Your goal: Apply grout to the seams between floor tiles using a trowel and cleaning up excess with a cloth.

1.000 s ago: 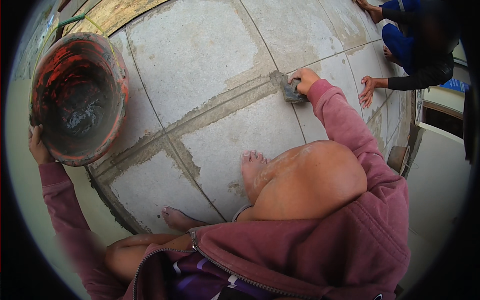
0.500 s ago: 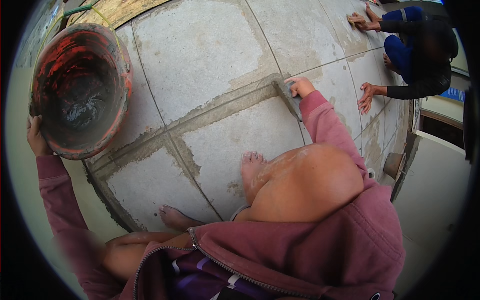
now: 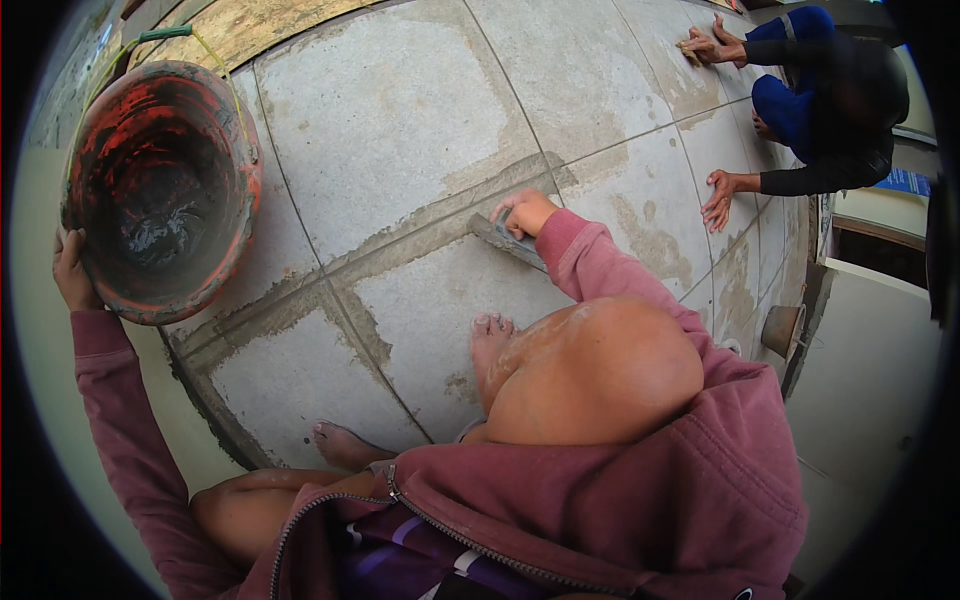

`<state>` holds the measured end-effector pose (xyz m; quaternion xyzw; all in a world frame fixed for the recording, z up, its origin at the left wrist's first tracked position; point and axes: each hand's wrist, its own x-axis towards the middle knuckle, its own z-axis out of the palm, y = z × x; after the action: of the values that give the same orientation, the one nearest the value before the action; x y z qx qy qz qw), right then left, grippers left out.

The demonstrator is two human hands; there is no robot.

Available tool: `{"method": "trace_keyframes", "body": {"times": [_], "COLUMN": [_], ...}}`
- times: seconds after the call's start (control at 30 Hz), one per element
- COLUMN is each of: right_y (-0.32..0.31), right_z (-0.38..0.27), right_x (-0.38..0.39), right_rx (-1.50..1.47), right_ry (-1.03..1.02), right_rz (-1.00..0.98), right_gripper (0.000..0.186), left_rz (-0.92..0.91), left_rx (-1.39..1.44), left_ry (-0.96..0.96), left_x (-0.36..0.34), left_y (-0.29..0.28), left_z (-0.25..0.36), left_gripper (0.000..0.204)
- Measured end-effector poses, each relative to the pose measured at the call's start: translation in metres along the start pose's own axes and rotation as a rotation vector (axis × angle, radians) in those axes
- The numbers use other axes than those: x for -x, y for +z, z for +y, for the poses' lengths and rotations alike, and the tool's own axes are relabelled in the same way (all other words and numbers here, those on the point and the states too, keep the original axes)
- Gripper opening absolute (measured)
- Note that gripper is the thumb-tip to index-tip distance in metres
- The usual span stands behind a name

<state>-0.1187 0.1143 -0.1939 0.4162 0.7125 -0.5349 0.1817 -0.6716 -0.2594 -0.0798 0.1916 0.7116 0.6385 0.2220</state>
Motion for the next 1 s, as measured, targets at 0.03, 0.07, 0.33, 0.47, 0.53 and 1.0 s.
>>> {"method": "trace_keyframes", "body": {"times": [0.03,0.07,0.33,0.47,0.53,1.0], "right_y": [-0.012,-0.035,-0.077,-0.092,-0.091,-0.111], "right_z": [0.029,0.025,0.037,0.047,0.047,0.083], "right_x": [0.003,0.015,0.016,0.026,0.023,-0.004], "right_rx": [0.039,-0.066,0.591,0.321,-0.034,0.026], "right_ry": [-0.140,0.018,-0.188,0.026,0.174,0.034], "right_rz": [-0.007,0.097,0.338,0.350,0.602,0.595], "right_gripper": [0.031,0.033,0.042,0.039,0.037,0.017], "left_rz": [-0.002,-0.071,0.016,0.006,-0.030,-0.112], "left_rx": [-0.032,-0.038,-0.069,-0.044,-0.134,-0.059], "left_ry": [0.007,0.014,0.006,-0.014,0.032,0.024], "left_x": [-0.001,0.000,-0.002,0.007,-0.002,-0.002], "left_y": [-0.005,-0.013,-0.042,0.004,-0.036,-0.037], "left_z": [-0.005,-0.005,-0.015,-0.002,-0.012,-0.019], "left_gripper": [0.009,0.009,0.009,0.008,0.008,0.016]}}
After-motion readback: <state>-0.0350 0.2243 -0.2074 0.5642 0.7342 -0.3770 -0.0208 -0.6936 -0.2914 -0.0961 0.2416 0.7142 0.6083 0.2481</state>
